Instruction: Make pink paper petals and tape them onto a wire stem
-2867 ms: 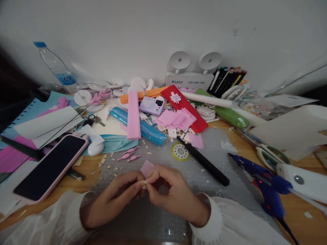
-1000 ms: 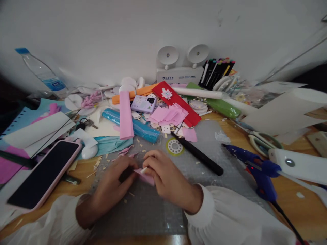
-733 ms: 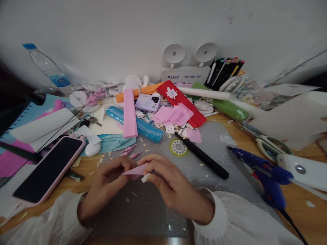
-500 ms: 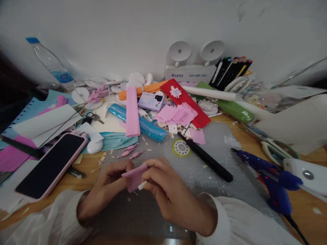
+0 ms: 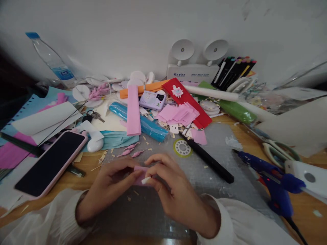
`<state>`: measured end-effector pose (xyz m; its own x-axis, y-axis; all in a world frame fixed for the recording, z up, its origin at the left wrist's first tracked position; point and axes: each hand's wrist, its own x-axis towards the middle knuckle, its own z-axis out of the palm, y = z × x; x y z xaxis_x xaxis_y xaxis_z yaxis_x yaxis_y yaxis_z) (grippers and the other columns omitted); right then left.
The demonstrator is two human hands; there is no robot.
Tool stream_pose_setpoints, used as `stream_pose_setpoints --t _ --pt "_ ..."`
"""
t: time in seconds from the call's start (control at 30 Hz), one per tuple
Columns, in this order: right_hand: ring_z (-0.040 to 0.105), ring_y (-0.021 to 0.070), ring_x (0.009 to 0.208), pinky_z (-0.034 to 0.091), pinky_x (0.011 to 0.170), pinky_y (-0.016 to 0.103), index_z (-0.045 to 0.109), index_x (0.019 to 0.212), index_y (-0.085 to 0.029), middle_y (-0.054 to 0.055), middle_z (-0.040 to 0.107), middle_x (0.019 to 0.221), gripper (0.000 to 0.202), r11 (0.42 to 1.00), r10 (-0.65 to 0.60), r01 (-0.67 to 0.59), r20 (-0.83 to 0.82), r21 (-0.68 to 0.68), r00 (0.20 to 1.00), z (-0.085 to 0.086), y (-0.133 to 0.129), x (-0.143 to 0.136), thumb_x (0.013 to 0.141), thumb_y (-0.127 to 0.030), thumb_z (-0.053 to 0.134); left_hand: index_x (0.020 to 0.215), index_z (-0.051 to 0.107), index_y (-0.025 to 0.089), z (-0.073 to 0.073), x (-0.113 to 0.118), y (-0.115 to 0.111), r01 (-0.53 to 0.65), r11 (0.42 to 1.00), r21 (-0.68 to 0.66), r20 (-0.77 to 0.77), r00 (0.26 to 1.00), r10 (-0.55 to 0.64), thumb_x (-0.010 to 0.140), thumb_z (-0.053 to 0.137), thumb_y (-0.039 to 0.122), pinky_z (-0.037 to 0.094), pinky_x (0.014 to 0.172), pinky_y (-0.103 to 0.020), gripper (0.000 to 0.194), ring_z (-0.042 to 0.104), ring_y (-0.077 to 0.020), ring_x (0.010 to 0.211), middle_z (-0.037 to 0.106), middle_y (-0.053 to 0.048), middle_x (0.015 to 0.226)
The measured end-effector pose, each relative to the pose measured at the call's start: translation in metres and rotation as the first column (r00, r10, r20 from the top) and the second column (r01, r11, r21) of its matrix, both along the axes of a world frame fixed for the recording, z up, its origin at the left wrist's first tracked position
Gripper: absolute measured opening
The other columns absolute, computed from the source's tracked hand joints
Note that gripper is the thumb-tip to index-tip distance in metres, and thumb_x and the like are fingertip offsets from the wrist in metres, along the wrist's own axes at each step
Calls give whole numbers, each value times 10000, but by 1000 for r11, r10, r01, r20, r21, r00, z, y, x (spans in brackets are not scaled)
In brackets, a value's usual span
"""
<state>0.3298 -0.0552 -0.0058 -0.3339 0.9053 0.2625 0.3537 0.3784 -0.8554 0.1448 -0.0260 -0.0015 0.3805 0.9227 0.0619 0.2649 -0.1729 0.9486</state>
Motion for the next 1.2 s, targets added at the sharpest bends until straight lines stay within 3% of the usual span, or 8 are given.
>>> stream_pose_setpoints --t 0.07,0.17,0.33,0.5,0.73,0.83,1.03,1.2 --pt "553 169 935 449 811 297 579 872 -215 42 564 970 128 999 27 -28 -25 -34 999 0 1 -2 896 -111 509 754 674 128 3 2 -1 45 995 -88 69 997 -39 843 594 226 485 605 -242 155 609 -144 642 667 -41 685" --pt "565 158 871 453 766 280 596 868 -211 31 575 916 118 998 -40 37 -80 -42 996 -1 1 -4 893 -122 523 814 664 122 5 3 -3 86 981 -173 173 983 -55 865 575 241 518 641 -254 157 645 -155 672 685 -50 721" --pt "569 161 892 442 787 283 621 864 -207 32 584 939 89 994 -104 99 -87 -50 991 -4 -1 -3 880 -147 557 809 688 128 2 2 -3 40 999 -4 46 998 -40 862 577 195 495 670 -252 140 631 -155 708 702 -52 753" --pt "550 180 893 426 795 316 623 819 -205 38 575 913 101 994 -112 111 -42 -22 993 -2 0 -3 875 -147 563 895 705 147 1 0 -5 72 977 203 -11 997 -71 839 585 102 479 686 -243 140 627 -137 698 710 -38 754" --pt "531 186 856 416 753 322 577 761 -204 33 564 860 134 993 -113 113 -6 -30 994 -4 0 -3 881 -149 555 986 707 169 -2 1 -7 107 956 274 27 993 -118 814 572 36 497 708 -249 256 639 -145 752 701 -51 801" --pt "527 181 860 411 757 316 554 765 -205 27 567 860 128 992 -124 124 -10 -37 992 -5 0 -3 881 -150 558 967 726 180 -3 2 -7 87 966 244 31 995 -97 802 575 31 501 705 -249 268 640 -154 795 692 -69 872" --pt "530 169 838 408 745 307 552 725 -196 17 554 840 161 986 -156 153 -31 -63 987 -5 0 -5 879 -152 566 902 738 132 2 4 -7 126 991 52 58 990 -129 808 632 111 500 685 -264 143 643 -167 737 716 -72 793" --pt "521 173 825 403 732 322 536 727 -190 25 539 833 172 990 -130 131 7 -55 991 -6 -2 -6 896 -157 535 837 748 120 1 3 -7 125 992 9 102 987 -125 838 633 169 492 642 -234 125 640 -147 681 708 -63 721"
